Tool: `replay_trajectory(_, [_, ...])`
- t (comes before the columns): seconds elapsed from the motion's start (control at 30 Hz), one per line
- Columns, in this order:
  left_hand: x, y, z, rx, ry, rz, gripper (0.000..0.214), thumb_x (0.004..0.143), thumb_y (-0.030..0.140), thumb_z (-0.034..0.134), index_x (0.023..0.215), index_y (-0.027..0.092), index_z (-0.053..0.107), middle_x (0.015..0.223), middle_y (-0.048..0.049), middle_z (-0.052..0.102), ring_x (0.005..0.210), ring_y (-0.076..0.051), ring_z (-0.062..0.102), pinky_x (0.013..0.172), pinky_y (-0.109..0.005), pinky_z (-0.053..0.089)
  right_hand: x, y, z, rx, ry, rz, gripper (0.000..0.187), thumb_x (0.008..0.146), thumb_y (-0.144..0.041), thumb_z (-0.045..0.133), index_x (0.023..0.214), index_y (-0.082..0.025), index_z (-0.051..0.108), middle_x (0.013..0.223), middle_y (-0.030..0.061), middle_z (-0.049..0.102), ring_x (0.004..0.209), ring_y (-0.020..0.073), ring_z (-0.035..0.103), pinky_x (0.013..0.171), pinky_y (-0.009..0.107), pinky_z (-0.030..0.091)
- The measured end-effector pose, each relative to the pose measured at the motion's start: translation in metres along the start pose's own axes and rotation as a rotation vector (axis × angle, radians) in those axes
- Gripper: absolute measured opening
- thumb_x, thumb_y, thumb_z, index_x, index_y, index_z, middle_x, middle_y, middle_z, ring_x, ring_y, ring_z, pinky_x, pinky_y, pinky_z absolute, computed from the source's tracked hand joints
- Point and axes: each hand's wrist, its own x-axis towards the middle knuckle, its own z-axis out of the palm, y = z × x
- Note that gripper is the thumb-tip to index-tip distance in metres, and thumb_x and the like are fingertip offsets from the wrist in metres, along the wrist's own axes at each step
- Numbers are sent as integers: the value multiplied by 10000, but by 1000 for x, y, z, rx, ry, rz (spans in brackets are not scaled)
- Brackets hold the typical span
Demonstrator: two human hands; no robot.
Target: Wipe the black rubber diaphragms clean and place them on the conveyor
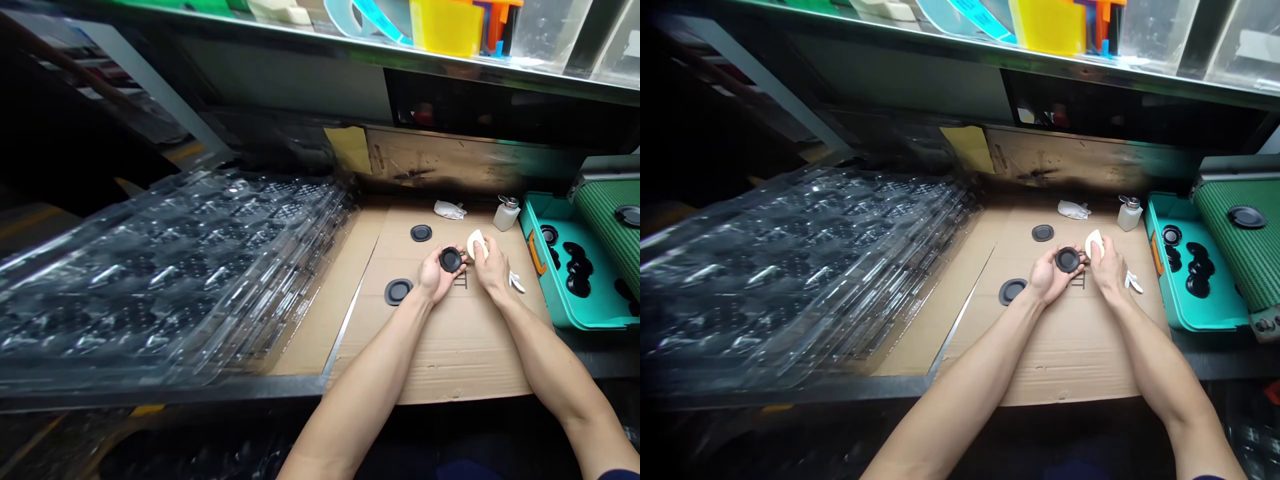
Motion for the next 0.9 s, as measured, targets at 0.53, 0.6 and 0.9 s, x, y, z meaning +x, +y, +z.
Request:
replay_trajectory(0.53, [-35,-12,4,1248,-95,1154,1088,866,397,806,1671,279,83,1480,-159,613,1379,-276,599,1140,-430,505,-7,-3,-13,-177,-208,-26,465,1077,-522,340,1441,-308,535,1152,106,770,1047,319,725,854,379,496])
replay_trajectory(0.6, [-34,-12,3,1263,-91,1155,1116,873,415,802,1674,275,37,1500,-174,592,1380,-282,600,1131,-431,516,-7,-3,-13,-189,-211,-34,472,1081,-518,329,1449,-298,527,1141,115,769,1035,313,726,848,373,494])
replay_trajectory(0.9, [-35,-8,4,1250,-101,1015,1141,838,459,831,1663,280,63,1489,-170,598,1356,-287,623,1127,-438,518,0,3,-11,-214,-178,4,492,1068,-560,346,1441,-308,546,1150,114,764,1048,328,720,855,396,508])
